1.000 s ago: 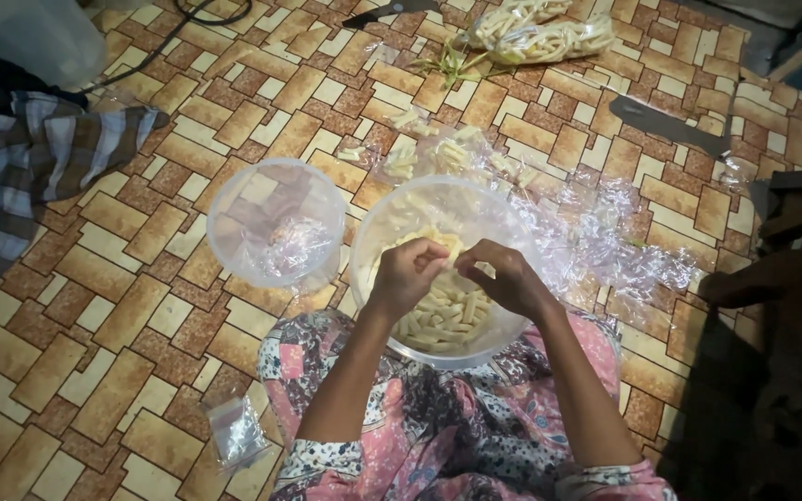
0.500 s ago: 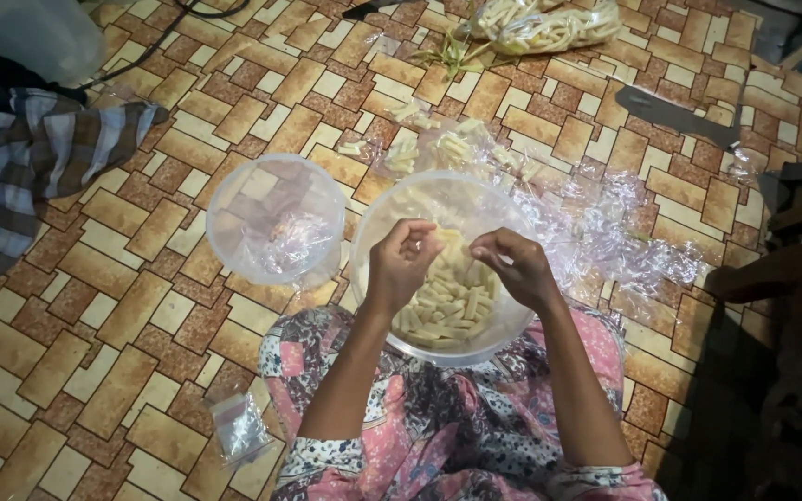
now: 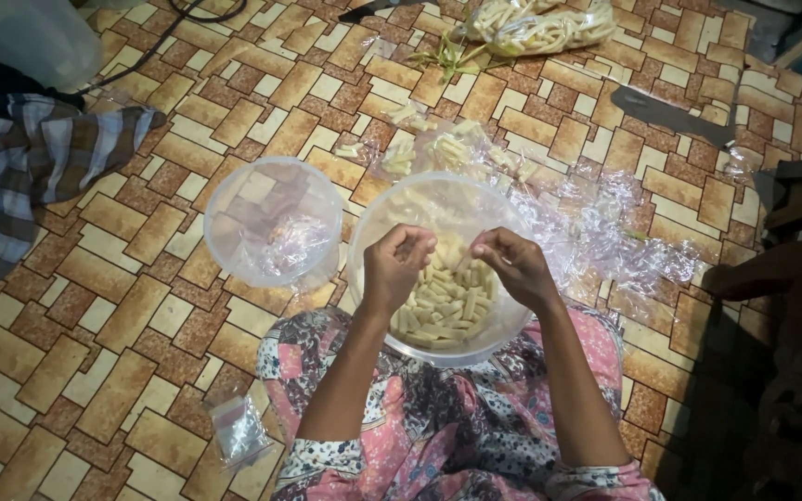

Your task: A person is sitting on the floor, peeling or separating small white food items and placing them into a clear plastic bowl.

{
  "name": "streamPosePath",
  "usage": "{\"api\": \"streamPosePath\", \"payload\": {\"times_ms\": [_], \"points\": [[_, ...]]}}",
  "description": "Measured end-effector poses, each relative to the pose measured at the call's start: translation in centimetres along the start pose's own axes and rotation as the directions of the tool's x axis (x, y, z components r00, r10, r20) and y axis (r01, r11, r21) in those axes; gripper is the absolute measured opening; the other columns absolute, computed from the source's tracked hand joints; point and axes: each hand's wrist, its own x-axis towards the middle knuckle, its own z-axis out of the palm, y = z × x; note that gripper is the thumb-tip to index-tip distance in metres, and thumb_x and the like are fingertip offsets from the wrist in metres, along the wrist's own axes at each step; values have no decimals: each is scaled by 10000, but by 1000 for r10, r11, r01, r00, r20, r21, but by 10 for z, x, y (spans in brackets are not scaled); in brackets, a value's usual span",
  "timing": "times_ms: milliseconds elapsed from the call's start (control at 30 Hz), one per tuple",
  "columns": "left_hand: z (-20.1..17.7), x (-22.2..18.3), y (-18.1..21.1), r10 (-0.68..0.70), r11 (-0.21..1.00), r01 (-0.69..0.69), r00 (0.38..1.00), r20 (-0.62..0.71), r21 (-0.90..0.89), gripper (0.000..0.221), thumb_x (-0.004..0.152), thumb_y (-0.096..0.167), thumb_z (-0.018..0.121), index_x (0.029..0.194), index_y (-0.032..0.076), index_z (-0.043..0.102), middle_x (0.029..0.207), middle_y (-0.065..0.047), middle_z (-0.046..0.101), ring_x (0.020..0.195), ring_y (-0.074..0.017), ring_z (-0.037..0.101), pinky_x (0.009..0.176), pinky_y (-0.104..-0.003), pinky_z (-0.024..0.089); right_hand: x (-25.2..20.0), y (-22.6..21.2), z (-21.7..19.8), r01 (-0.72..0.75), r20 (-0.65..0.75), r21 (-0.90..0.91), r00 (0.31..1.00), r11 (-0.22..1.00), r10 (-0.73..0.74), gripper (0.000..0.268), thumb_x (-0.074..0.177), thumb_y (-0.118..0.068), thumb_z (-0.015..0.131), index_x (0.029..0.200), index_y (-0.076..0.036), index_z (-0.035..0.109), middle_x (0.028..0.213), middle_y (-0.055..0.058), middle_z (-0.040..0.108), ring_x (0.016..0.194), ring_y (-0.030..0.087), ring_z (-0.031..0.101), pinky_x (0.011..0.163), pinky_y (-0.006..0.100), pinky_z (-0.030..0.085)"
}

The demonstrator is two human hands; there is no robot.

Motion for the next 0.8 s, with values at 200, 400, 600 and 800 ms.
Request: {"api": "streamPosePath", "payload": {"times_ms": [200,400,600,800], "points": [[-1,-2,10,59,998,-61,996,-69,-23,128,815,163,688,880,54,670,673,-116,653,548,-111,617,522,-212,542,0,10,-4,-3,-18,50,1000,999,4,116,904,-134,588,950,-37,633,719,74,660,678,94,553,707,277,482],[-2,-1,10,94,995,-95,993,-71,-8,133,869,177,608,903,51,633,685,-126,649,574,-126,620,531,-230,544,0,13,-3,3,-22,71,1000,998,-1,127,914,-148,581,931,-28,617,716,74,649,655,95,537,675,261,468],[-2,-2,13,114,993,-113,993,-11,45,211,759,169,739,919,54,664,728,-133,656,594,-141,625,557,-269,547,-1,-5,0,21,45,-54,999,998,-19,109,898,-113,581,921,-11,612,711,128,666,643,165,583,686,326,488],[-1,-3,16,80,996,-82,994,-71,-21,156,841,207,659,889,60,671,666,-120,648,558,-135,631,536,-241,558,-1,-2,0,14,42,-24,999,1000,-13,112,902,-126,580,914,-19,613,690,100,663,638,134,562,675,314,490]]}}
